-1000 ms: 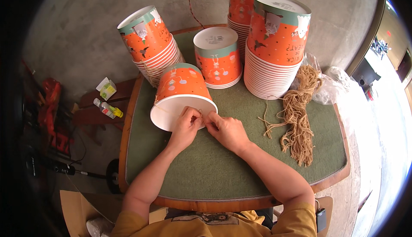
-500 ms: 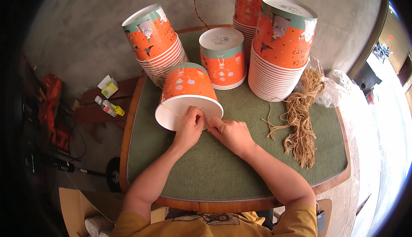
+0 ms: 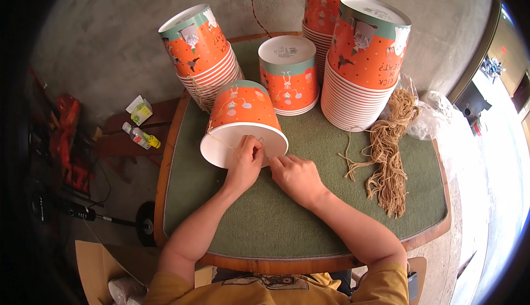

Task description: The recorder is threading and tying thin strings through holes in decorative paper buckets to create handles.

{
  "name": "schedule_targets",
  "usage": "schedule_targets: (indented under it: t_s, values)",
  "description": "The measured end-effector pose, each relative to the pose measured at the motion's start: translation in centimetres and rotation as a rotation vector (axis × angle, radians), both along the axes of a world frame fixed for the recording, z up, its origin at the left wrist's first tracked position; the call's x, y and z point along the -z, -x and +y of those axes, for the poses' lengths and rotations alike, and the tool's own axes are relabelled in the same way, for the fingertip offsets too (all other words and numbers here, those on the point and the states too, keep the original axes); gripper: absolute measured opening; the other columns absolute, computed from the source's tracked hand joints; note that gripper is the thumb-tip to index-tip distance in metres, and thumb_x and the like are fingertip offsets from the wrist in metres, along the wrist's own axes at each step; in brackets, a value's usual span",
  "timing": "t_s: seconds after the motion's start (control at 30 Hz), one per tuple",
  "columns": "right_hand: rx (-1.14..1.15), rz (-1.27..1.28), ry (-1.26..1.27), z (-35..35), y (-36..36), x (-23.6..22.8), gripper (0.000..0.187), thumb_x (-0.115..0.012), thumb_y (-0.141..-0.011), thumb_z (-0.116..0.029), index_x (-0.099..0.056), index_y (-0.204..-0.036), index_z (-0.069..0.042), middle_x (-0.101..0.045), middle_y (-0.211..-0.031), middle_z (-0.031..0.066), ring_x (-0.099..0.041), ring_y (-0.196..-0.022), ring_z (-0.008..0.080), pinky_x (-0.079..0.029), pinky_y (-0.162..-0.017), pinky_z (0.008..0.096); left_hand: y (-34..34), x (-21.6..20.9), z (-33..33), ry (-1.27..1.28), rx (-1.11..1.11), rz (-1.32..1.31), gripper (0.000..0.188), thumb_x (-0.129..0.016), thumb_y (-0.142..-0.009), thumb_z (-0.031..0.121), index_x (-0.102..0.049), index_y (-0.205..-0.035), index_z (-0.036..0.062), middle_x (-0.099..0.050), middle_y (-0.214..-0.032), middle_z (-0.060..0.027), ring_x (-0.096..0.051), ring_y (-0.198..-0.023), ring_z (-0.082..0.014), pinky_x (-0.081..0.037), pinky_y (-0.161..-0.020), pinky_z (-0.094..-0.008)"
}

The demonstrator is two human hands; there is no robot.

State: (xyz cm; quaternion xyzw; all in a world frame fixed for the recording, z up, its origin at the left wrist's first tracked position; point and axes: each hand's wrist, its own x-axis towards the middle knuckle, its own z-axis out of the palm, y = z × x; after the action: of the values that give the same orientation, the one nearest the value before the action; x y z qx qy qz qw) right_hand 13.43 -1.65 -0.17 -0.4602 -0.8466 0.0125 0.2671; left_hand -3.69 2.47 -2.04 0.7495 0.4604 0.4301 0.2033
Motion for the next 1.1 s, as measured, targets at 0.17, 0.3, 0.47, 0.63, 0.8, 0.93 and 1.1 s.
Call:
schedule_targets:
  t_s: [0.17,0.3,0.47,0.63,0.8,0.93,1.1]
  values:
    - [-0.035,-0.085,-0.255,-0.1,0.2,-0.8,0.014,-0.067,-0.074,-0.012,-0.059,-0.085,-0.008,-0.05,-0.084,0.0038,-0.057,-0.083,0.021,-0.055,-0.071,0.0329,-0.1,-0.3,-0.2,0.037,-0.002,0.013,0.012,-0.056,-0.089,-0.005,-0.046,-0.093,-0.0005,-0.053,-0.093,-0.0199,-0.056,-0.083,-0.0409,-0.045,-0.072,-0.0482]
    - [0.0,-0.064,-0.211,0.0,0.2,-0.7,0.018,-0.068,-0.073,-0.013,-0.061,-0.088,-0.008,-0.05,-0.091,0.0055,-0.056,-0.088,0.0222,-0.054,-0.075,0.0331,-0.1,-0.3,-0.2,0.013,-0.007,0.01,0.011,-0.055,-0.09,-0.005,-0.046,-0.094,0.0001,-0.054,-0.094,-0.02,-0.056,-0.084,-0.0416,-0.045,-0.072,-0.0487]
    - [0.017,0.012,-0.159,0.4,0.2,-0.2,0.018,-0.071,-0.074,-0.012,-0.059,-0.087,-0.008,-0.052,-0.091,0.0058,-0.056,-0.087,0.024,-0.055,-0.07,0.0354,0.2,0.0,0.0,-0.032,0.034,-0.042,0.008,-0.054,-0.092,-0.002,-0.046,-0.095,0.0006,-0.058,-0.089,-0.0196,-0.058,-0.078,-0.0412,-0.047,-0.07,-0.0467]
    - [0.018,0.05,-0.112,0.3,0.1,-0.4,0.017,-0.071,-0.076,-0.012,-0.059,-0.087,-0.007,-0.052,-0.092,0.0065,-0.058,-0.088,0.0248,-0.056,-0.069,0.0374,0.4,-0.7,0.1,0.512,0.174,-0.427,0.008,-0.049,-0.101,0.003,-0.045,-0.095,0.0009,-0.064,-0.085,-0.009,-0.062,-0.071,-0.0184,-0.051,-0.063,-0.033]
    - [0.024,0.054,-0.079,0.3,0.1,-0.4,0.018,-0.071,-0.075,-0.012,-0.059,-0.088,-0.006,-0.053,-0.093,0.0067,-0.06,-0.089,0.025,-0.057,-0.068,0.0377,0.2,-0.7,0.0,0.536,0.2,-0.394,0.006,-0.047,-0.103,0.006,-0.045,-0.098,0.0031,-0.063,-0.086,-0.0059,-0.062,-0.075,-0.0149,-0.052,-0.063,-0.032]
    - [0.024,0.058,-0.081,0.3,0.2,-0.4,0.019,-0.07,-0.074,-0.012,-0.059,-0.088,-0.006,-0.054,-0.094,0.0067,-0.061,-0.089,0.0251,-0.057,-0.067,0.0375,0.2,-0.5,-0.1,0.314,0.172,-0.135,0.006,-0.049,-0.101,0.008,-0.045,-0.099,0.0043,-0.061,-0.082,-0.013,-0.065,-0.075,-0.0246,-0.051,-0.065,-0.0377]
    - [0.039,0.06,-0.016,-0.5,0.4,-0.7,0.015,-0.068,-0.078,-0.012,-0.058,-0.087,-0.006,-0.055,-0.092,0.0085,-0.064,-0.078,0.0272,-0.057,-0.06,0.0396,0.1,-2.4,-1.3,0.342,0.187,0.03,0.006,-0.05,-0.099,0.007,-0.045,-0.099,0.0036,-0.062,-0.085,-0.0176,-0.065,-0.082,-0.037,-0.049,-0.069,-0.0457]
